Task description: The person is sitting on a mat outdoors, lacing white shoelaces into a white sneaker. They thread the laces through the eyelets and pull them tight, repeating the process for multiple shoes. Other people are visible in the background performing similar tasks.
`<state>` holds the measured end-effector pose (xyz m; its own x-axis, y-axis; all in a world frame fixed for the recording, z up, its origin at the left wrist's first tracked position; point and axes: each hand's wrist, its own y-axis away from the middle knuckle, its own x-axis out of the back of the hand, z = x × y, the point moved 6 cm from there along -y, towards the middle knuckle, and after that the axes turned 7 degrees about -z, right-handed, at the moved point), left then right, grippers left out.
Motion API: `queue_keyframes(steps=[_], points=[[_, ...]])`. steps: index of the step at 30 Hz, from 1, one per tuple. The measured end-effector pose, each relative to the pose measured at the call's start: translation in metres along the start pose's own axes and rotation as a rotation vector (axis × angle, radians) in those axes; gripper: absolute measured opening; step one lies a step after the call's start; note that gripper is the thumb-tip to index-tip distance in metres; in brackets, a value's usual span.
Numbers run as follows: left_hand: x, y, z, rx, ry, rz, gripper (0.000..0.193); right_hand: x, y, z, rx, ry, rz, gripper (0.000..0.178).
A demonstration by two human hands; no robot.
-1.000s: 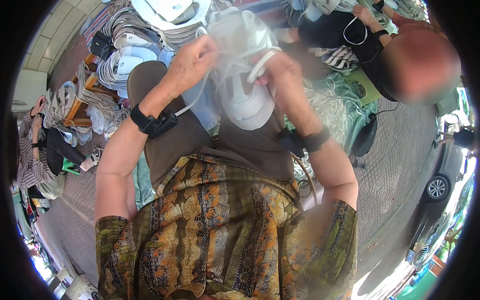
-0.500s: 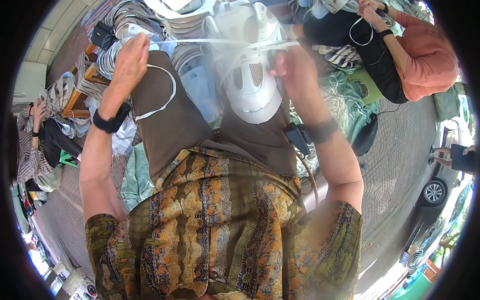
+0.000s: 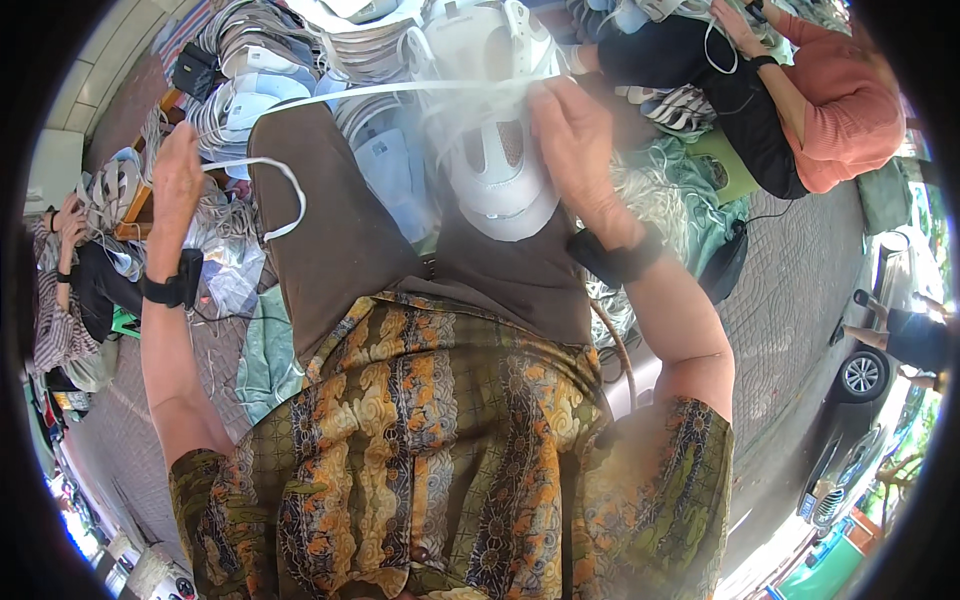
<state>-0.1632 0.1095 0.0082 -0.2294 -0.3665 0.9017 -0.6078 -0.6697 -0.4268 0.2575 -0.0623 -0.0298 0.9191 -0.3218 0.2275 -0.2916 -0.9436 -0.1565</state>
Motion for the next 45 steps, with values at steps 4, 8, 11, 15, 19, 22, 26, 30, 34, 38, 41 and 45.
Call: queue_keyframes(steps=[4, 8, 11, 15, 19, 22, 26, 30, 34, 38, 41, 45], points=[[0.005, 0.020, -0.039, 0.099, 0.092, -0.026, 0.005, -0.005, 0.002, -0.010, 0.051, 0.102, -0.026, 0.021], [-0.009, 0.000, -0.058, 0.121, 0.037, -0.128, 0.006, -0.007, 0.001, -0.009, -0.009, 0.081, -0.054, 0.021], [-0.035, -0.022, -0.044, 0.118, -0.167, -0.200, 0.010, -0.003, 0.000, -0.006, -0.037, 0.055, -0.070, 0.019], [-0.011, -0.047, 0.058, 0.038, 0.286, -0.003, 0.017, 0.008, 0.001, -0.007, -0.036, -0.011, -0.110, 0.016], [0.004, -0.054, 0.185, 0.058, 0.932, -0.175, 0.013, 0.009, -0.003, -0.038, 0.211, 0.279, -0.109, 0.013], [-0.015, -0.067, 0.238, -0.090, 0.973, -0.103, 0.026, -0.001, -0.012, -0.059, 0.398, 0.654, -0.133, 0.016], [-0.024, -0.080, 0.264, -0.088, 0.688, 0.034, 0.024, -0.009, -0.017, -0.056, 0.525, 0.781, -0.146, 0.012], [-0.027, -0.085, 0.265, -0.161, 0.666, 0.077, 0.017, -0.012, -0.017, -0.051, 0.540, 0.816, -0.146, 0.012], [-0.038, -0.093, 0.248, -0.054, 1.103, -0.261, 0.011, -0.011, -0.021, -0.051, 0.533, 0.762, -0.192, 0.011], [-0.052, -0.096, 0.240, 0.114, 1.473, -0.582, 0.017, -0.006, -0.024, -0.049, 0.418, 0.570, -0.307, 0.011], [-0.044, -0.100, 0.244, 0.047, 1.358, -0.510, 0.019, 0.000, -0.030, -0.037, 0.324, 0.436, -0.304, 0.009], [-0.023, -0.099, 0.254, -0.108, 0.894, -0.387, 0.022, 0.004, -0.039, -0.021, 0.113, 0.011, -0.369, 0.008]])
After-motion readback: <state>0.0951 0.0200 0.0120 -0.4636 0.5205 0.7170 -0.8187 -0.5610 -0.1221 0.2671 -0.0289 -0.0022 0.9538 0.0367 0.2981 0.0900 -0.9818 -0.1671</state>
